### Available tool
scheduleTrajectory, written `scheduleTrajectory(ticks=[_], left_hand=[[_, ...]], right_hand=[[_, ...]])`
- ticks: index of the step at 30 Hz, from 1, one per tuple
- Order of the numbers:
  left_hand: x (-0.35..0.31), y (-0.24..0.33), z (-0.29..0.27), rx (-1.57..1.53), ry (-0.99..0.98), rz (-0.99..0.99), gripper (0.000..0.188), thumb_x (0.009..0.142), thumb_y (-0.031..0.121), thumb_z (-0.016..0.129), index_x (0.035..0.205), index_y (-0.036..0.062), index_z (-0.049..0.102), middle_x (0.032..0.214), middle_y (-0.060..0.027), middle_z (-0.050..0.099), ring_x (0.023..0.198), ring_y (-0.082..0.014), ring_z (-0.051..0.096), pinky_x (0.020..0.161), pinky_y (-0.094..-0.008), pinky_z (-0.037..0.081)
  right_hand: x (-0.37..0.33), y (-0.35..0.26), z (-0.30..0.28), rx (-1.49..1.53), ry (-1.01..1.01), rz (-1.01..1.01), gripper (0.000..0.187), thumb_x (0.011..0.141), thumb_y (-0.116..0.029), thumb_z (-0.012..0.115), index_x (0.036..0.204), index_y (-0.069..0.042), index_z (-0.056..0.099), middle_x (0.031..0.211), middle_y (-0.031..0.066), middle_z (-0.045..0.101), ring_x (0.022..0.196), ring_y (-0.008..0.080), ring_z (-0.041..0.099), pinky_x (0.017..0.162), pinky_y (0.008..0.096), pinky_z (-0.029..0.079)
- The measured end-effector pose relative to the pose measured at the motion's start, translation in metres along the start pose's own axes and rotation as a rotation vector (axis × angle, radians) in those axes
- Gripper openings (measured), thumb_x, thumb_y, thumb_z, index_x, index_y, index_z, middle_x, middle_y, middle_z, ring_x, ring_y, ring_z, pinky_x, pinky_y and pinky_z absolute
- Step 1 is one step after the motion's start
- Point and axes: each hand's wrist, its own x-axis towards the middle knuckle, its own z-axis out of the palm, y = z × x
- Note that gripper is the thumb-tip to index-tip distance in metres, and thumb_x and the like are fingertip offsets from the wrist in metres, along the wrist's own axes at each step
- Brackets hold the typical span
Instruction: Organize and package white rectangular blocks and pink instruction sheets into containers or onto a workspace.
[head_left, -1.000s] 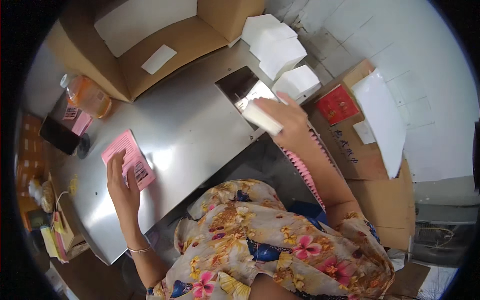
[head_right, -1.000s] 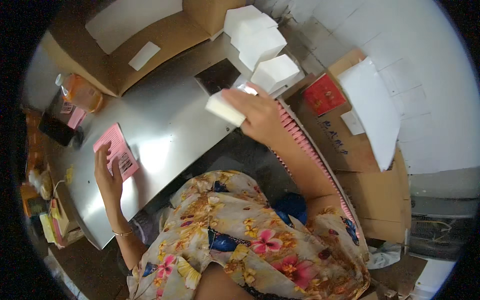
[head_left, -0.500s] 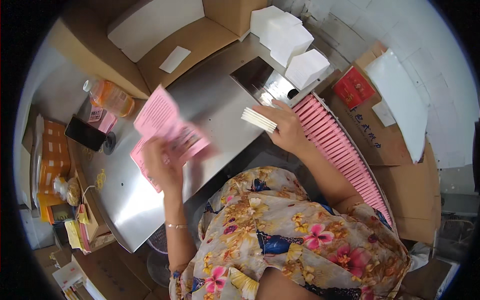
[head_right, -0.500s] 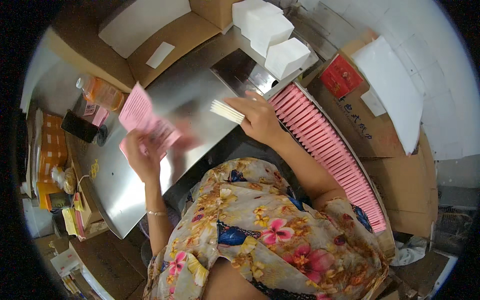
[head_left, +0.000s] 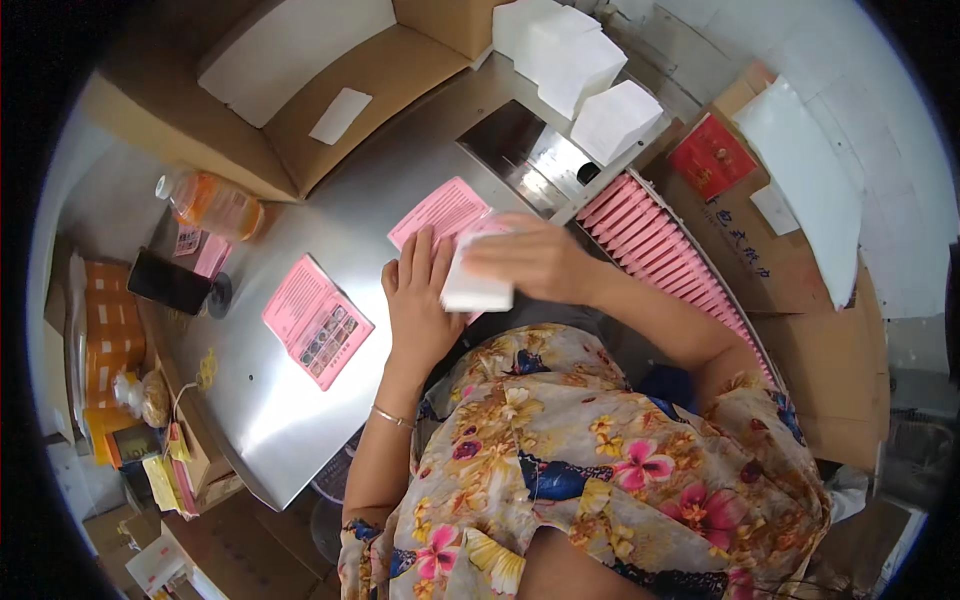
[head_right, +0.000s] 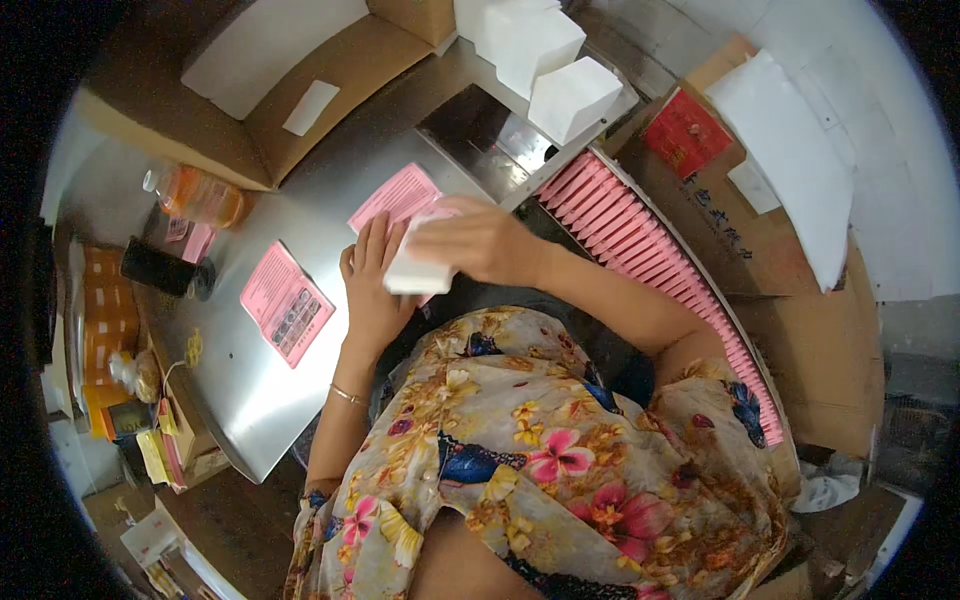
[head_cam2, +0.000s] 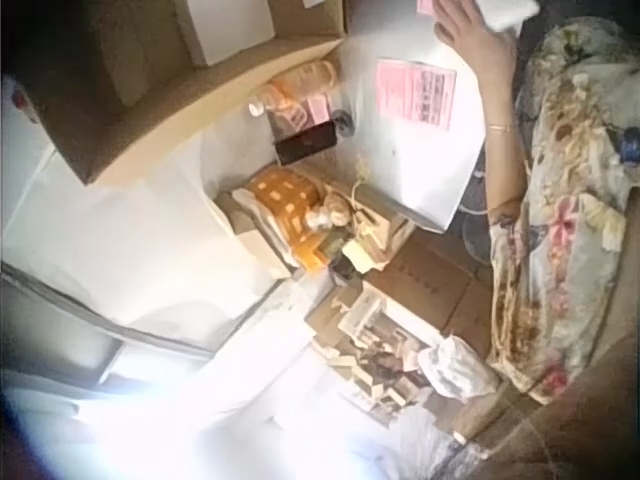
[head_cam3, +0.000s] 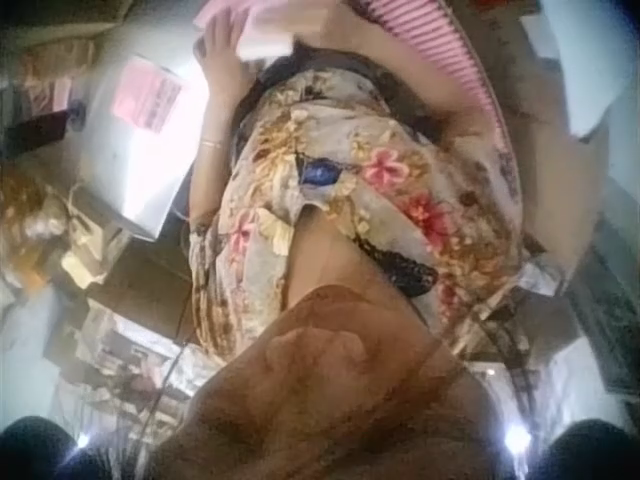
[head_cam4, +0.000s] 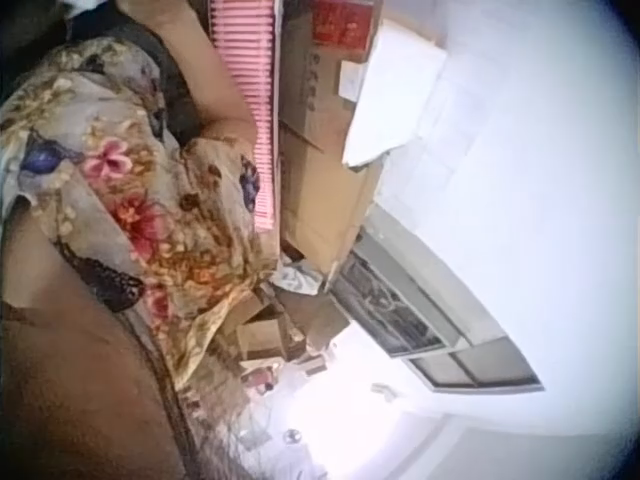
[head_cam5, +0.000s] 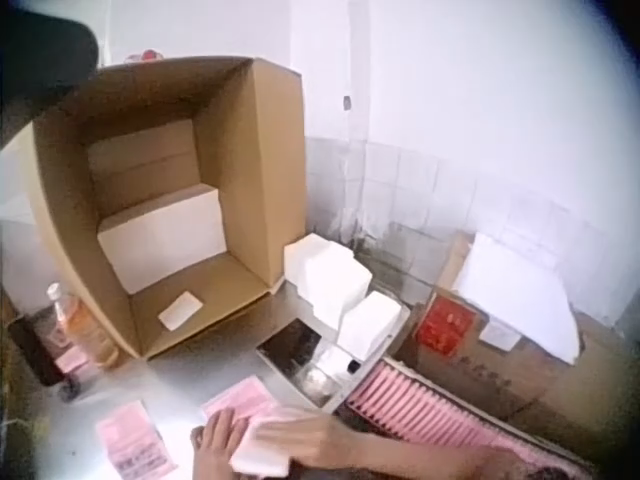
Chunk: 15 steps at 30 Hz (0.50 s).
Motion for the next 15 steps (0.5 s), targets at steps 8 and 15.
scheduleTrajectory(ticks=[8, 15], left_hand=[[0.011, 0.004, 0.011, -0.11, 0.048, -0.108, 0.071, 0.077, 0.034, 0.077, 0.139, 0.0088, 0.053, 0.143, -0.0172, 0.05, 0.134, -0.0349, 0.045, 0.104, -0.0508, 0.033], [0.037, 0.01, -0.003, 0.077, 0.173, -0.124, 0.08, 0.08, 0.034, 0.077, 0.149, 0.013, 0.043, 0.15, -0.0171, 0.044, 0.141, -0.0356, 0.038, 0.112, -0.0539, 0.025]], right_hand=[[-0.012, 0.025, 0.013, -0.146, -0.246, 0.106, 0.041, 0.081, -0.014, 0.065, 0.122, -0.016, 0.069, 0.133, 0.007, 0.062, 0.123, 0.0245, 0.058, 0.114, 0.0518, 0.035], [0.069, 0.044, 0.077, -0.271, -0.663, 0.072, 0.033, 0.085, -0.022, 0.063, 0.116, -0.014, 0.07, 0.131, 0.0086, 0.062, 0.131, 0.0234, 0.051, 0.118, 0.0519, 0.027]])
